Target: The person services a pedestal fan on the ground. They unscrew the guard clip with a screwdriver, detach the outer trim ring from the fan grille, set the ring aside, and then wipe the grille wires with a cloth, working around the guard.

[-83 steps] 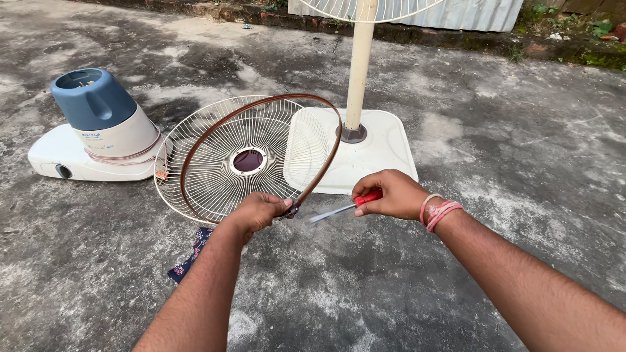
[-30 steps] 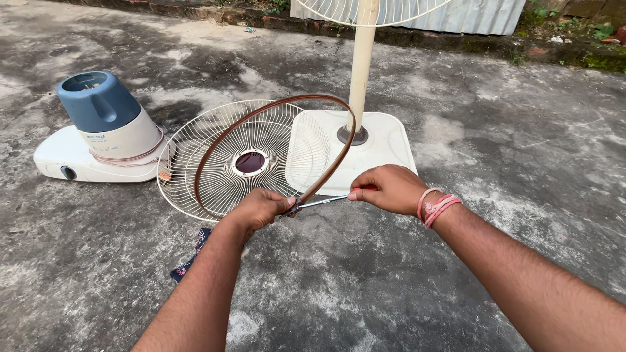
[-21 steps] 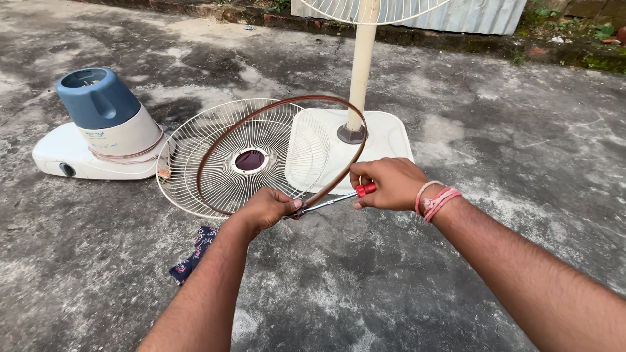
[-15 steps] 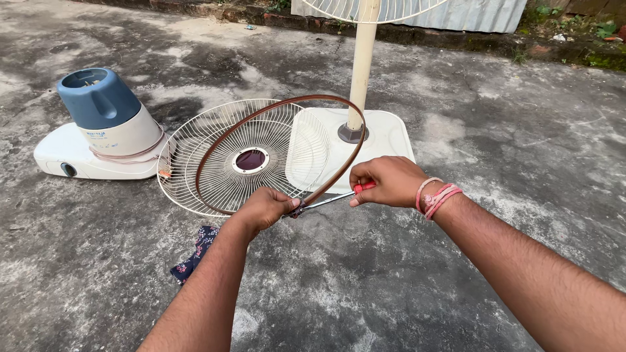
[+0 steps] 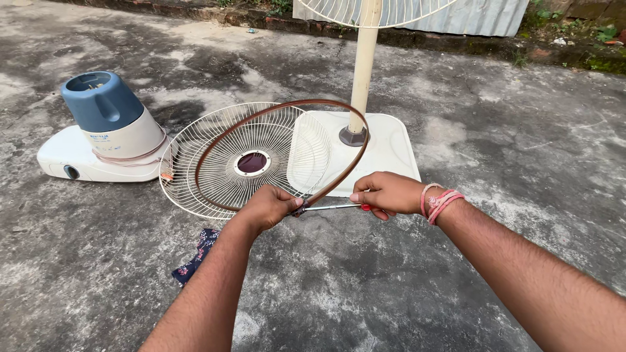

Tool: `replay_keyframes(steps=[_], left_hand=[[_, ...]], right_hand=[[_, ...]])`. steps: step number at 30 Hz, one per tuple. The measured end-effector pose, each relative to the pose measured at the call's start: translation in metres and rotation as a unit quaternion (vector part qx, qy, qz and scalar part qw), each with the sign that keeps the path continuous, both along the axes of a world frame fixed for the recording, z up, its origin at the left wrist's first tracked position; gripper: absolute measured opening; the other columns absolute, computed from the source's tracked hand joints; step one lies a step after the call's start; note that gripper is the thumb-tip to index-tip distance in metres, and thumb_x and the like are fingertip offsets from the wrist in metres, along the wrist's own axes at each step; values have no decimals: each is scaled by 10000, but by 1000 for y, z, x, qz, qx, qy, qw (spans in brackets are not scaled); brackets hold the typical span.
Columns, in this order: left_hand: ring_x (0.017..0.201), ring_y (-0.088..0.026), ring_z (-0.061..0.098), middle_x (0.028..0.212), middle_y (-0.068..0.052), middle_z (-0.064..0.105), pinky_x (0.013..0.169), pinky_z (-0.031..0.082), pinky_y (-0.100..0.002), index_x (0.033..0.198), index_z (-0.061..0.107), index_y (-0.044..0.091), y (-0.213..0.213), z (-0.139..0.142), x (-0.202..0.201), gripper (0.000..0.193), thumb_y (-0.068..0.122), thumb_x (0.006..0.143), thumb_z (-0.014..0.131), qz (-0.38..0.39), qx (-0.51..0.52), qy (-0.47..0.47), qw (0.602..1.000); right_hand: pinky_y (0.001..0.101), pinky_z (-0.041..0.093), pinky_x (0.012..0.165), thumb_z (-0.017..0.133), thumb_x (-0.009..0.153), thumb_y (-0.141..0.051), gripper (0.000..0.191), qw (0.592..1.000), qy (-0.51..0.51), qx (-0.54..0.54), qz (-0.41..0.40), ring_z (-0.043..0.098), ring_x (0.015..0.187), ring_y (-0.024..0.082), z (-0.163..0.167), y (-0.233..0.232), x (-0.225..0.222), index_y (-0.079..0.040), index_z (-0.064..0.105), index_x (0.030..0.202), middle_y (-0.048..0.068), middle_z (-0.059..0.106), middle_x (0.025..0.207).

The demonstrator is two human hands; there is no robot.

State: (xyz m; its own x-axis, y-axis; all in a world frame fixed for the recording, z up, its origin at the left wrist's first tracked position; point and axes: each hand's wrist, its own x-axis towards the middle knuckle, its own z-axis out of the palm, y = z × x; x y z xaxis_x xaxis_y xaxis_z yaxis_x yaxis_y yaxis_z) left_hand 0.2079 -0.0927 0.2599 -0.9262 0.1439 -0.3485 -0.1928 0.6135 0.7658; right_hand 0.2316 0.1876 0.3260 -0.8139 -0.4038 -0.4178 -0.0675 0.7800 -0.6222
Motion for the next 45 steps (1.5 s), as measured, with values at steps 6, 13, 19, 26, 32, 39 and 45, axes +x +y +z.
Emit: replay_keyframes(steps=[6, 13, 19, 26, 32, 39, 45], left_hand=[[839, -165, 698, 904, -85, 815, 855, 543, -362, 955, 848, 86, -1, 5, -1, 295, 359, 891, 755, -12, 29, 13, 999], [887, -155, 710, 927, -61, 799, 885, 554, -396, 938, 841, 109, 0, 12, -1, 294, 383, 892, 744, -2, -8, 4, 1000], [890, -155, 704, 924, -35, 793, 892, 566, -412, 966, 836, 151, 3, 18, -1, 269, 394, 885, 752, 14, -44, -3, 999], [884, -119, 702, 898, 37, 795, 1003, 490, -395, 991, 847, 247, 4, 21, -4, 245, 441, 871, 758, -23, -113, 36, 993], [843, -183, 681, 863, -14, 807, 1058, 307, -386, 937, 852, 247, 0, 22, -3, 225, 425, 910, 716, -63, -183, 122, 973], [971, -221, 636, 838, -45, 735, 922, 357, -431, 863, 837, 206, -27, 62, -20, 228, 394, 904, 715, -77, -305, 310, 897], [1004, -204, 597, 833, -19, 722, 951, 367, -382, 785, 821, 205, -73, 105, -33, 159, 299, 875, 730, -166, -419, 366, 814]], right_hand=[[287, 439, 437, 903, 728, -219, 380, 993, 28, -112, 7, 562, 523, 105, -11, 6, -3, -36, 584, 825, 8, 620, 647], [252, 543, 582, 834, 817, -260, 266, 995, 35, -88, 2, 660, 606, 70, -19, 4, -14, -47, 676, 843, 2, 716, 675], [271, 432, 529, 624, 982, -427, 390, 999, 28, -35, 15, 509, 541, 83, -27, 5, -15, -73, 720, 851, -12, 625, 610], [277, 408, 401, 476, 1064, -403, 393, 990, -98, -102, -20, 488, 389, 117, -31, 1, -15, -52, 562, 910, 62, 598, 565], [303, 428, 373, 481, 1010, -416, 292, 973, -160, -138, -97, 526, 359, 163, -35, -7, -10, -140, 575, 1008, 83, 648, 640], [289, 442, 490, 679, 948, -230, 201, 977, -77, -196, -43, 533, 555, 102, -93, -28, -31, -33, 687, 986, 32, 596, 722], [282, 537, 615, 636, 825, -151, 192, 985, -31, -170, -27, 623, 706, 79, -125, -87, -37, -130, 662, 1014, -63, 649, 840]])
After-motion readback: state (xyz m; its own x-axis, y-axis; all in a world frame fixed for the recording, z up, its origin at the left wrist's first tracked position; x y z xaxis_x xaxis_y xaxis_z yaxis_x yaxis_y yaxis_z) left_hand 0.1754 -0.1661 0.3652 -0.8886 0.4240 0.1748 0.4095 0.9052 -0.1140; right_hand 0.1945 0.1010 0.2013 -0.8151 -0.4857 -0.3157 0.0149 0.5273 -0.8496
